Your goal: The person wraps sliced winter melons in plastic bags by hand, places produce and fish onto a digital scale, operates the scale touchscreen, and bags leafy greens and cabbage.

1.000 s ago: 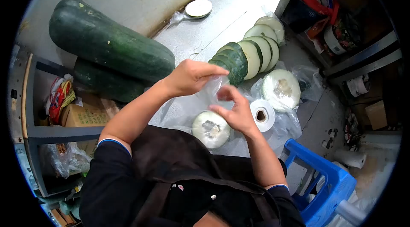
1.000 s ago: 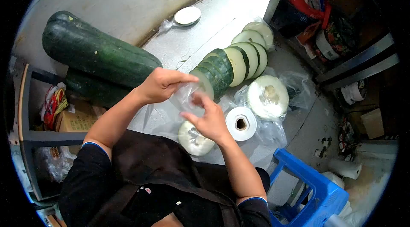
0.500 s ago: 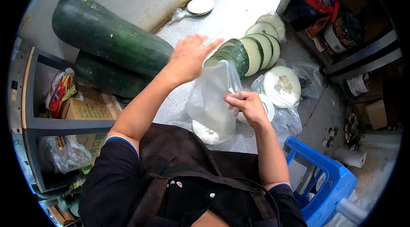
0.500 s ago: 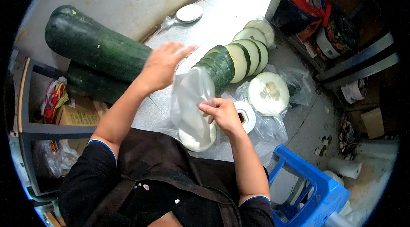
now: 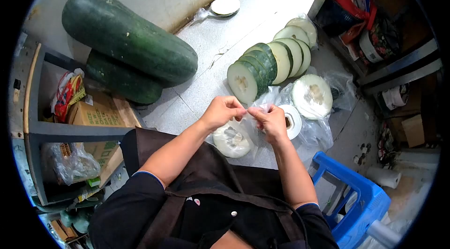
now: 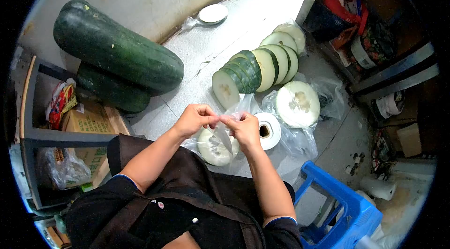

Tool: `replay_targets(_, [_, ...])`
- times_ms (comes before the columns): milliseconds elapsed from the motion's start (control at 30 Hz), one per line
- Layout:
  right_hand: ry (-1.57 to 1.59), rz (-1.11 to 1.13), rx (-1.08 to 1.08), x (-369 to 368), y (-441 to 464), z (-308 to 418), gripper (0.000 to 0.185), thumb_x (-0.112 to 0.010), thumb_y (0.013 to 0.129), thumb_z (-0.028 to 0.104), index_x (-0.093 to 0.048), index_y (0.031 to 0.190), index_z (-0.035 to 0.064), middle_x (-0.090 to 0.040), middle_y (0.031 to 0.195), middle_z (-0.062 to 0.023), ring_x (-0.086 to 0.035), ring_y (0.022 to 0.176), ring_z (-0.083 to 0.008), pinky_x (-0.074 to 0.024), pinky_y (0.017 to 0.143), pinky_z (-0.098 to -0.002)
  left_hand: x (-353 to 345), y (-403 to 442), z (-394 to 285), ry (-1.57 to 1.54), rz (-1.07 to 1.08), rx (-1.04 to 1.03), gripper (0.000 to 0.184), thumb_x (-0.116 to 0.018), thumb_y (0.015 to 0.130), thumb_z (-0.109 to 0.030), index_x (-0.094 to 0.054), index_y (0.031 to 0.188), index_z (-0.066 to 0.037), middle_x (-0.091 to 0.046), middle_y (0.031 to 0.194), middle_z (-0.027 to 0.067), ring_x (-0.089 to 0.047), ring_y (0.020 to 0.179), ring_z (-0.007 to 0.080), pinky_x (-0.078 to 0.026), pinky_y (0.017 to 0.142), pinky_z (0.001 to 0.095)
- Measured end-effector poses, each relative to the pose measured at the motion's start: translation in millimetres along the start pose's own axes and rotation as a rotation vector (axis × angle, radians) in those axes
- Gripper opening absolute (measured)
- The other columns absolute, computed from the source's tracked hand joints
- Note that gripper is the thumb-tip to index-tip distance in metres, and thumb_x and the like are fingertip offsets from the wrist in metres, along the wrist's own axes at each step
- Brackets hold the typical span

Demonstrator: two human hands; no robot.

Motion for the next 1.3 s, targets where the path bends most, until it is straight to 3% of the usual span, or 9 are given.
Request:
replay_targets(100, [0.068,-0.073,0.021,35,0,14,0.025,-0.076,0.070,0.015,-0.054,0.069,0.0037,-0.053,0.058,0.0004,-0.041,0.043,-0.0046,-0.0310,0.038,-0.0203,47,18,20,0.222,-0.250,0.034,0.010,-0.063,0.081,-0.011,-0.061,0.081,-0.002,-0.062,0.071,0.0036,-0.059,0.065,0.0111,-0.045,0.057,0.0227])
replay_targets(467, [0.094,-0.133,0.068,61,6,0,0.028,-0.070,0.077,0.031,-0.055,0.073,0.0090,-0.046,0.057,0.0050,-0.039,0.043,-0.0056,-0.0290,0.038,-0.0218,-59,41,-10,-0.004,0.120,-0.081,0.012,-0.066,0.078,-0.009,-0.061,0.080,0.002,-0.061,0.070,0.0045,-0.058,0.062,0.0103,-0.047,0.056,0.0241])
replay_targets(600, [0.328,-0.015,0.068,94,1,21,0.033,-0.069,0.075,0.014,-0.042,0.056,0.0158,-0.045,0.054,0.0054,-0.038,0.044,-0.0049,-0.0313,0.041,-0.0213,30,63,26,0.073,-0.066,-0.002,0.009,-0.062,0.081,-0.010,-0.062,0.083,-0.001,-0.063,0.076,0.0056,-0.059,0.065,0.0114,-0.048,0.059,0.0232])
replay_targets(667, [0.222,0.087,0.044,91,-3,22,0.035,-0.070,0.072,0.012,-0.040,0.055,0.0158,-0.045,0.053,0.0055,-0.037,0.044,-0.0051,-0.0299,0.041,-0.0210,67,77,47,-0.327,0.138,0.141,0.036,-0.064,0.075,-0.008,-0.057,0.110,-0.001,-0.060,0.108,0.0090,-0.056,0.103,0.0185,-0.046,0.085,0.0310])
replay_targets(767, [-0.014,0.333,-0.086,67,-13,5,0.041,-0.073,0.068,0.011,-0.036,0.054,0.0149,-0.039,0.051,0.0072,-0.032,0.043,-0.0045,-0.0235,0.040,-0.0220,77,125,50,0.164,-0.054,-0.036,0.067,-0.064,0.070,-0.009,-0.039,0.131,-0.006,-0.037,0.136,0.0122,-0.032,0.129,0.0232,-0.037,0.098,0.0373])
replay_targets(867, [-0.219,0.531,-0.152,37,-21,-11,0.044,-0.075,0.070,0.014,-0.034,0.054,0.0139,-0.034,0.051,0.0091,-0.028,0.045,-0.0031,-0.0199,0.041,-0.0224,32,155,37,1.168,-0.119,-0.286,0.087,-0.066,0.065,-0.011,-0.022,0.140,-0.012,-0.017,0.146,0.0125,-0.013,0.136,0.0253,-0.029,0.104,0.0413])
replay_targets(967, [-0.235,0.583,-0.172,32,-23,-15,0.045,-0.075,0.072,0.016,-0.033,0.054,0.0137,-0.033,0.051,0.0100,-0.026,0.046,-0.0023,-0.0183,0.041,-0.0222,20,168,66,1.444,0.026,-0.270,0.088,-0.066,0.066,-0.014,-0.019,0.141,-0.014,-0.012,0.147,0.0118,-0.011,0.136,0.0274,-0.026,0.105,0.0431])
replay_targets(1100, [-0.207,0.607,-0.174,34,-21,-18,0.042,-0.074,0.073,0.017,-0.036,0.055,0.0134,-0.033,0.052,0.0103,-0.027,0.046,-0.0018,-0.0188,0.042,-0.0216,20,157,56,1.426,-0.097,-0.485,0.068,-0.067,0.060,-0.013,-0.044,0.124,-0.011,-0.044,0.125,0.0100,-0.036,0.121,0.0287,-0.034,0.094,0.0465])
replay_targets(1300, [-0.163,0.592,-0.220,31,-19,-15,0.023,-0.069,0.079,0.020,-0.053,0.067,0.0087,-0.045,0.059,0.0076,-0.035,0.050,-0.0026,-0.0268,0.045,-0.0202,41,122,53,1.448,0.072,-0.787,0.027,-0.065,0.062,-0.016,-0.055,0.087,-0.008,-0.053,0.091,0.0102,-0.050,0.094,0.0304,-0.042,0.078,0.0425])
Point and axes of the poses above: each hand's wrist, its own y-axis towards the middle knuckle, its own x-axis out of the back of the hand, z = x × y, the point moved 6 cm from there along y, towards the middle knuckle
